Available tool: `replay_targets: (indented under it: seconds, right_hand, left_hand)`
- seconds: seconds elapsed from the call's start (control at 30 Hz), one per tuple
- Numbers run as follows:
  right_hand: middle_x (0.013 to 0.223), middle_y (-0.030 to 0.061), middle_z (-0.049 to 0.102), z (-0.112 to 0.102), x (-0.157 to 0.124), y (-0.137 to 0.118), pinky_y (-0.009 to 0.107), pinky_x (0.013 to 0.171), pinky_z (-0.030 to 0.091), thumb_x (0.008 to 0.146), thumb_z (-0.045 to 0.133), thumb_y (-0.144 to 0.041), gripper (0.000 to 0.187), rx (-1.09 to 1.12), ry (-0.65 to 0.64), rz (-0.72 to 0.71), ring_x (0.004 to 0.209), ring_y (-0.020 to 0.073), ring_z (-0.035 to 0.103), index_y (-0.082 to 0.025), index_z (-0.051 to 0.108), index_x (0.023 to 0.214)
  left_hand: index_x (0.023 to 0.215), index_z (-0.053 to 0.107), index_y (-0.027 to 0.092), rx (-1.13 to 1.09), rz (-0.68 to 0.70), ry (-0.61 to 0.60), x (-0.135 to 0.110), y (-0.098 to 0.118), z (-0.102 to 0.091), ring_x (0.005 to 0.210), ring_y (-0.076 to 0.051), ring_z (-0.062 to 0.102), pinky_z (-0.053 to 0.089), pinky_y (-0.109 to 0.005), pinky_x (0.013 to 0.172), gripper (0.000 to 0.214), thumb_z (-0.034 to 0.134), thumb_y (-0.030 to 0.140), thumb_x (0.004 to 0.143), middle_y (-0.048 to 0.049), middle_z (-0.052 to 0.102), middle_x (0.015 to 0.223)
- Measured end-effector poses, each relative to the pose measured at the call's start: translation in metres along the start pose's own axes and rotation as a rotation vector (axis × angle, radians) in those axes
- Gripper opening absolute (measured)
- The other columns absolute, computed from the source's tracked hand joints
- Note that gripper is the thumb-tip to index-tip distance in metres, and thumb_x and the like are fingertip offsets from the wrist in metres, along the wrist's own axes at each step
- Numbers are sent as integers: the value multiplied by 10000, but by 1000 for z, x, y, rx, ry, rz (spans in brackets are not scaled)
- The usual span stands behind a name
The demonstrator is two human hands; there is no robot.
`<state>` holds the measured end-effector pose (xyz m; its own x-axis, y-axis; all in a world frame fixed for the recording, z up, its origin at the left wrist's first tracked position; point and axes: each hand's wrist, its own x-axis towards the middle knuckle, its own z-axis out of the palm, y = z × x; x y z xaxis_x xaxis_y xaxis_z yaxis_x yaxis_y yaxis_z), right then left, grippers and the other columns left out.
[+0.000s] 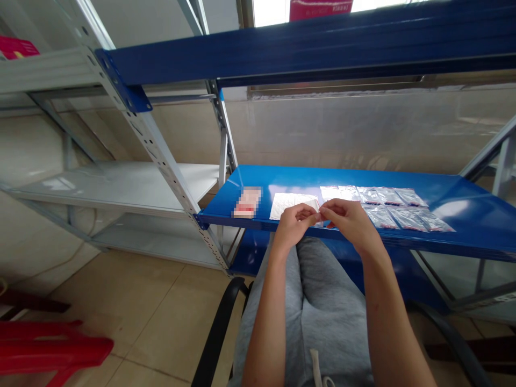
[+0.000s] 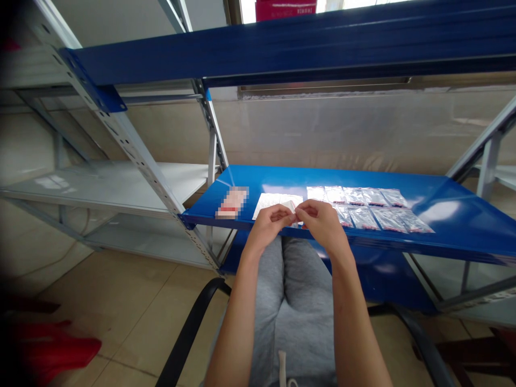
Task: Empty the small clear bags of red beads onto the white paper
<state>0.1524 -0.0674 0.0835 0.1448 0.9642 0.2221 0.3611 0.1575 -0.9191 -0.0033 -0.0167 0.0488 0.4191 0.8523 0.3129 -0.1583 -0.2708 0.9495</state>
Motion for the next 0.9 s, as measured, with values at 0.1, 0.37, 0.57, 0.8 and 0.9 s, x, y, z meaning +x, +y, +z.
replay_targets:
  seconds: [0.1, 0.37, 0.57, 0.8, 0.9]
  right_hand:
    - [758, 74, 755, 1, 0, 1, 286, 581, 554, 813, 653, -397, 210, -57, -16, -31, 714, 216, 710, -194, 706, 800]
    - [719, 68, 740, 1, 2, 6, 293, 552, 549, 837, 589, -328, 190, -158, -60, 7, 662, 211, 695, -204, 698, 742]
    - [713, 44, 729, 0, 0, 5, 298, 580, 509, 839, 602, -334, 157, -164, -128, -128, 642, 202, 672, -217, 671, 759]
    - [749, 51, 724, 5, 1, 0, 308, 643, 486, 878, 582, -367, 188, -173, -83, -198, 704, 213, 668, -217, 660, 797]
    - [727, 39, 704, 9, 1, -2, 307, 644, 464, 898, 558, -372, 197, -164, -72, -213, 683, 204, 644, -221, 638, 800]
  left_hand:
    - [829, 680, 175, 133, 27, 25, -2, 6, 2, 798, -162, 694, 538, -270, 768, 155, 716, 322, 863, -39, 730, 825]
    - [815, 641, 194, 369, 65, 40, -9, 24, 6, 732, -138, 680, 510, -237, 668, 80, 627, 209, 893, -6, 716, 821]
    - [836, 637, 205, 442, 97, 89, -10, 27, 4, 733, -140, 677, 511, -245, 679, 82, 603, 135, 863, -2, 715, 828]
    - [804, 686, 210, 692, 199, 137, -14, 38, 2, 774, -191, 678, 504, -306, 744, 130, 606, 164, 896, -45, 742, 838]
    - [809, 695, 214, 773, 196, 179, -16, 44, 4, 766, -203, 671, 484, -314, 722, 145, 599, 161, 903, -54, 749, 850]
